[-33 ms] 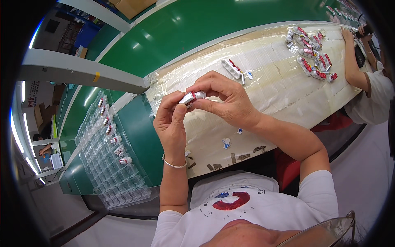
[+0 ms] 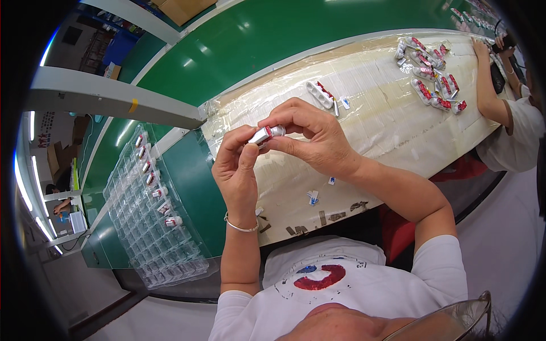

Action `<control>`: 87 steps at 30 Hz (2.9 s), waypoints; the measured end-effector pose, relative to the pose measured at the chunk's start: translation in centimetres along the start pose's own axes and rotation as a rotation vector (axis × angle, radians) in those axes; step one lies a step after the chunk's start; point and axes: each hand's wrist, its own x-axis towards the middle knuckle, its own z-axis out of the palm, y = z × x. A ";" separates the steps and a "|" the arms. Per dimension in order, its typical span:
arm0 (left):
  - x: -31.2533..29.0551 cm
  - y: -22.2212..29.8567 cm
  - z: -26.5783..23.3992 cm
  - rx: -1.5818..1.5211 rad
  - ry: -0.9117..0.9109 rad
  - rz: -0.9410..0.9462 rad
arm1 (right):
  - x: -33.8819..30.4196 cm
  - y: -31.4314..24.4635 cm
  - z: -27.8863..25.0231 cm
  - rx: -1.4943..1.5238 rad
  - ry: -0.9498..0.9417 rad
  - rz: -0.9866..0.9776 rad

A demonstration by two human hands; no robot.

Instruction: The person sits at a green assembly table and repeatedly picks up small cylindrical batteries and red-and-white plastic casings. They insert the batteries into the casings and place the assembled units into a clear plastic tray. Another person is visible working at the same table in the background.

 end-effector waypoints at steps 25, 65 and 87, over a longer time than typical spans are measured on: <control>0.0 0.2 0.3 0.164 -0.073 0.124 | 0.8 -0.6 -1.6 0.208 -0.142 0.288; 0.4 -0.8 -0.9 0.218 0.115 -0.081 | 0.6 2.2 0.2 0.383 0.027 0.546; -8.5 7.3 -4.8 0.998 -0.085 0.220 | -0.4 0.0 -0.2 0.061 -0.476 0.361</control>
